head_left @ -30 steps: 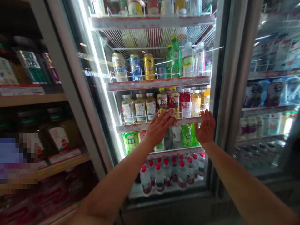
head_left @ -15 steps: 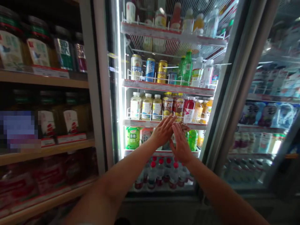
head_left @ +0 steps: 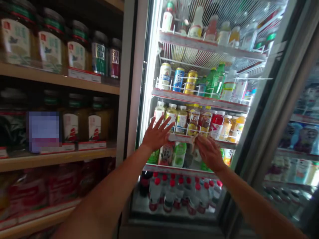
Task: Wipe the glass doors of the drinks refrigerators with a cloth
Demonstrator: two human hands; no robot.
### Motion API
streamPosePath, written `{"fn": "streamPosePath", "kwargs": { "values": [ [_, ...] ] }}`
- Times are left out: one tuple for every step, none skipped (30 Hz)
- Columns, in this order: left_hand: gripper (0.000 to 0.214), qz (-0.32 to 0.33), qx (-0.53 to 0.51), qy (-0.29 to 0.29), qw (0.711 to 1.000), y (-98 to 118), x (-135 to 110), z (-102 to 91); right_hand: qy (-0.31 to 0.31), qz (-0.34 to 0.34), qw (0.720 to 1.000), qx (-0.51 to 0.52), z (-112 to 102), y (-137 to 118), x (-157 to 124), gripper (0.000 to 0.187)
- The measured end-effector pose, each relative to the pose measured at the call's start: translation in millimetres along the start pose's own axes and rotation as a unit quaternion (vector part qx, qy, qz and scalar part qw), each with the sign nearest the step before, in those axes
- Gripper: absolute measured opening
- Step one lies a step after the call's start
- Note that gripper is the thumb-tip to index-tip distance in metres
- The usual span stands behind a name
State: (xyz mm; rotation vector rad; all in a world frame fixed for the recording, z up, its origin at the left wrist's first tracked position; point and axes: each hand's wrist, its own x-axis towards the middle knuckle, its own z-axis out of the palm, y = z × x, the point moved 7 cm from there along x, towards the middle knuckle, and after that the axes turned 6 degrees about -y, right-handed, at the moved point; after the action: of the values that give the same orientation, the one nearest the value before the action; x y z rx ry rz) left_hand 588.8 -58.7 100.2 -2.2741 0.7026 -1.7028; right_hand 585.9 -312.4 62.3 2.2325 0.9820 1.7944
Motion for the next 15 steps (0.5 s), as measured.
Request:
{"fn": "streamPosePath", "kwargs": {
  "values": [
    [0.062, -0.005, -0.002, 0.003, 1.0, 1.2, -1.5, 1.4, 0.029, 0.038, 0.999, -0.008, -3.0, 8.5, 7.1, 0.049],
    [0.063, -0.008, -0.005, 0.005, 1.0, 2.3, -2.7, 2.2, 0.057, 0.081, 0.995, -0.018, -4.9, 14.4, 11.5, 0.051],
    [0.063, -0.009, -0.008, 0.007, 1.0, 3.1, -3.6, 2.7, 0.076, 0.112, 0.99, -0.028, -4.7, 15.4, 13.2, 0.052],
    [0.063, -0.008, -0.011, 0.009, 1.0, 3.7, -4.2, 2.7, 0.08, 0.119, 0.989, -0.037, -2.0, 10.3, 13.3, 0.052],
    [0.062, -0.007, -0.012, 0.013, 1.0, 3.9, -4.7, 2.4, 0.067, 0.095, 0.992, -0.039, 3.3, -0.9, 13.1, 0.05],
    [0.062, -0.006, -0.013, 0.017, 1.0, 3.7, -5.1, 1.8, 0.036, 0.039, 0.998, -0.034, 10.7, -17.2, 12.7, 0.048],
    [0.062, -0.006, -0.014, 0.021, 1.0, 3.4, -5.4, 1.4, -0.003, -0.035, 0.999, -0.024, 18.3, -35.2, 11.7, 0.047],
    [0.062, -0.005, -0.015, 0.024, 1.0, 3.0, -5.7, 1.3, -0.037, -0.107, 0.994, -0.013, 23.8, -50.9, 10.7, 0.047],
    [0.062, -0.005, -0.017, 0.025, 1.0, 2.6, -5.9, 1.4, -0.06, -0.156, 0.986, -0.006, 26.4, -60.5, 11.8, 0.048],
    [0.063, -0.005, -0.017, 0.026, 1.0, 2.3, -6.1, 1.5, -0.062, -0.173, 0.983, -0.007, 25.4, -62.6, 17.0, 0.049],
    [0.063, -0.006, -0.018, 0.027, 0.999, 2.1, -6.3, 1.7, -0.044, -0.159, 0.986, -0.014, 21.5, -57.7, 26.2, 0.047],
    [0.064, -0.006, -0.019, 0.026, 0.999, 2.2, -6.6, 2.1, -0.009, -0.115, 0.993, -0.024, 15.4, -47.5, 37.4, 0.044],
    [0.065, -0.006, -0.02, 0.024, 0.999, 2.3, -6.8, 2.5, 0.037, -0.057, 0.997, -0.033, 8.3, -35.2, 47.5, 0.04],
    [0.065, -0.006, -0.021, 0.022, 1.0, 2.3, -7.0, 2.9, 0.078, 0.004, 0.996, -0.037, 2.8, -24.4, 54.5, 0.036],
    [0.065, -0.007, -0.022, 0.02, 1.0, 2.3, -7.2, 3.2, 0.104, 0.057, 0.992, -0.038, 0.4, -17.4, 57.7, 0.034]
  ]
}}
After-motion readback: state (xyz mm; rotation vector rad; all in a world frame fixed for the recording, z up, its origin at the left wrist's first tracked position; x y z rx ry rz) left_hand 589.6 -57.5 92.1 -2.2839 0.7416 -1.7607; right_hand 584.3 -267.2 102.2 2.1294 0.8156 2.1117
